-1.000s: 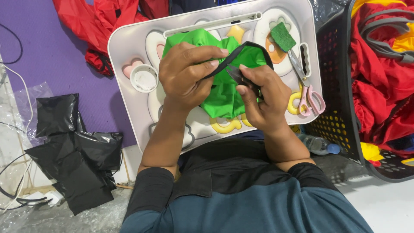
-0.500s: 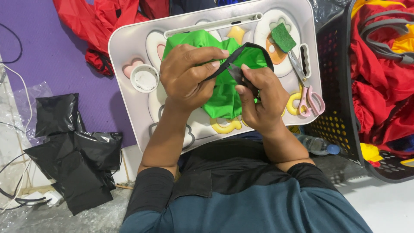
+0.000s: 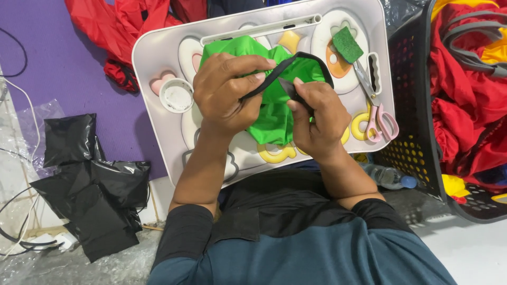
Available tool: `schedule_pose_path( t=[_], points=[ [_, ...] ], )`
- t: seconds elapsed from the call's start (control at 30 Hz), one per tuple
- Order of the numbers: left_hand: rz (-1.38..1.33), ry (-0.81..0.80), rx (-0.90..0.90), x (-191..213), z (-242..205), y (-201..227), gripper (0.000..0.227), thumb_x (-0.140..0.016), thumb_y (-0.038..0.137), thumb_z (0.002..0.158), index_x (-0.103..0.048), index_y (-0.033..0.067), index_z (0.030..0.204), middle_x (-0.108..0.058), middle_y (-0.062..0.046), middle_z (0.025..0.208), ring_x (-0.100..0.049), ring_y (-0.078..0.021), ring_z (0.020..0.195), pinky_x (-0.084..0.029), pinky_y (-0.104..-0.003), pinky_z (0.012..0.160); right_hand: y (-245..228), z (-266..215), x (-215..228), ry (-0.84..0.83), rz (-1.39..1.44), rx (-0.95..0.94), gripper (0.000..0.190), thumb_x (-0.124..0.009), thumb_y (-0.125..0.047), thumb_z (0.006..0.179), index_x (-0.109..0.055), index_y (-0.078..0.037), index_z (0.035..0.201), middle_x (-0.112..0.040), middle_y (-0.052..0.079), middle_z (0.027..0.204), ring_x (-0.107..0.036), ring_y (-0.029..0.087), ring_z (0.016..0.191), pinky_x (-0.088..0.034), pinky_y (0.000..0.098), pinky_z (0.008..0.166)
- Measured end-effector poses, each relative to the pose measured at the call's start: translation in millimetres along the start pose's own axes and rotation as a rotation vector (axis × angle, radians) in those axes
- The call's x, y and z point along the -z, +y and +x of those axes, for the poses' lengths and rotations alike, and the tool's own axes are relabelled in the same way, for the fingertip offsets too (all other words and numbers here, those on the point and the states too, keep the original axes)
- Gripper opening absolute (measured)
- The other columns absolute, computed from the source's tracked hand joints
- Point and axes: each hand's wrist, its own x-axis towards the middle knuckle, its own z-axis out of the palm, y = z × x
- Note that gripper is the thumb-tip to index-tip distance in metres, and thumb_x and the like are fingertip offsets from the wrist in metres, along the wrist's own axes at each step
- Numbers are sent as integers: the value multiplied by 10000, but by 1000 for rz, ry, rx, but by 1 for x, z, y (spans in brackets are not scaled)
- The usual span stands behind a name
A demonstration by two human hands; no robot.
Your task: Adjusting and threading a black elastic band onto the edge of a green fabric item.
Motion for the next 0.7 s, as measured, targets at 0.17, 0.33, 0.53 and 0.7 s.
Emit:
schedule_pose_path(
  t=[0.17,0.33,0.53,0.7],
  points=[
    [3,7,-21,-2,2,2,303,-777,-162,737,-615,56,871,-752,-63,1030,-527,-198,672,-473,-346,681,-1,0,-1,2,27,-23,312,-706,136,917,-597,76,1203,-657,195,1013,-604,269,801,-504,353,711],
    [-50,187,-228,-12,14,-7,211,-638,-76,913,-659,73,765,-770,-71,833,-541,-208,515,-407,-304,519,17,8,-11,167,43,247,227,-653,-18,992,-668,197,1064,-691,269,883,-619,367,626,-528,444,554],
    [-80,7,-211,-17,14,-9,152,-677,-6,951,-766,71,1047,-769,-100,887,-597,-309,563,-513,-368,572,10,16,-3,141,79,73,266,-660,-62,1008,-647,143,1177,-691,260,976,-686,425,750,-556,465,654],
    [122,-137,-243,-14,17,-9,159,-653,76,1025,-808,95,1055,-756,-91,919,-643,-293,631,-537,-372,609,17,11,0,124,114,-119,350,-784,-111,947,-595,74,1176,-725,201,907,-681,325,644,-535,393,603]
  ],
)
